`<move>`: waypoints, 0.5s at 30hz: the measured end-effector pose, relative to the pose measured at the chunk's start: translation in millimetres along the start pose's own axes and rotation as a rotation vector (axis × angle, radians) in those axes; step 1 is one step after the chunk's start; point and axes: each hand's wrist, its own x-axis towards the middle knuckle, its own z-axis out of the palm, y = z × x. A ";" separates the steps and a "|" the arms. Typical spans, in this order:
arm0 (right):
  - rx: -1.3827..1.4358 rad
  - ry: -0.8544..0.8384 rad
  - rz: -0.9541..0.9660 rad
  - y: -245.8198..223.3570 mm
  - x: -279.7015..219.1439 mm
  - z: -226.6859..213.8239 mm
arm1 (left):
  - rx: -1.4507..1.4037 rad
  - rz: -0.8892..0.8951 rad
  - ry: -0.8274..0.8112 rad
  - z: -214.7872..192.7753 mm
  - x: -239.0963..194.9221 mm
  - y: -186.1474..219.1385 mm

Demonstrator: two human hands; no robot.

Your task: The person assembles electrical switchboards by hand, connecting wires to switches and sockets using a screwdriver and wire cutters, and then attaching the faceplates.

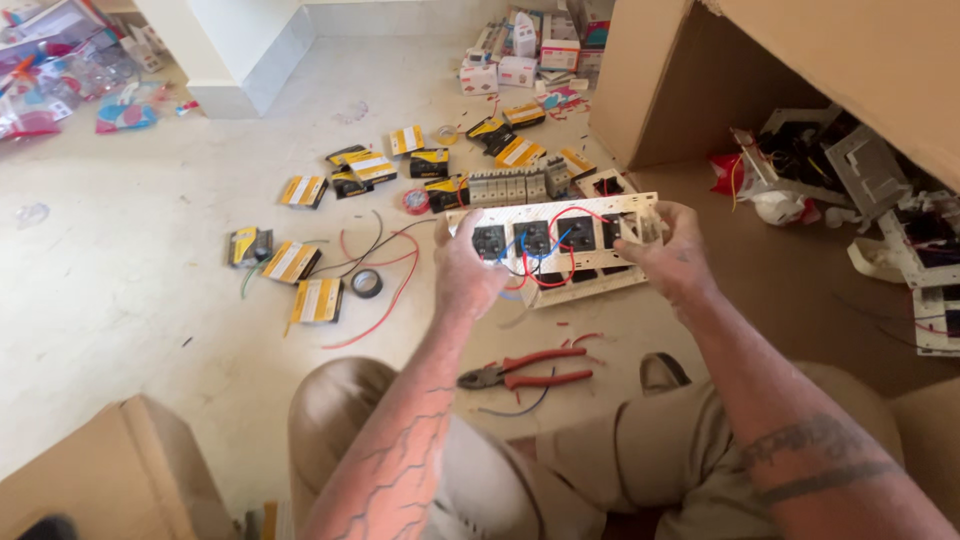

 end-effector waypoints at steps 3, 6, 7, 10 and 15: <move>-0.014 0.084 0.014 6.4 20.5 1.3 | 0.031 0.266 0.045 -8.5 20.2 -6.1; -0.105 -0.120 0.193 6.2 48.5 1.0 | 0.130 0.343 -0.014 -21.4 46.6 -21.2; -0.119 -0.162 0.178 6.2 58.5 1.8 | 0.153 0.333 -0.057 -24.9 54.9 -28.4; -0.191 -0.250 0.208 11.8 75.3 -0.5 | -0.331 0.016 -0.250 -21.0 70.5 -48.3; -0.166 -0.286 0.358 31.6 83.1 0.0 | -0.101 0.146 -0.151 4.8 72.3 -77.4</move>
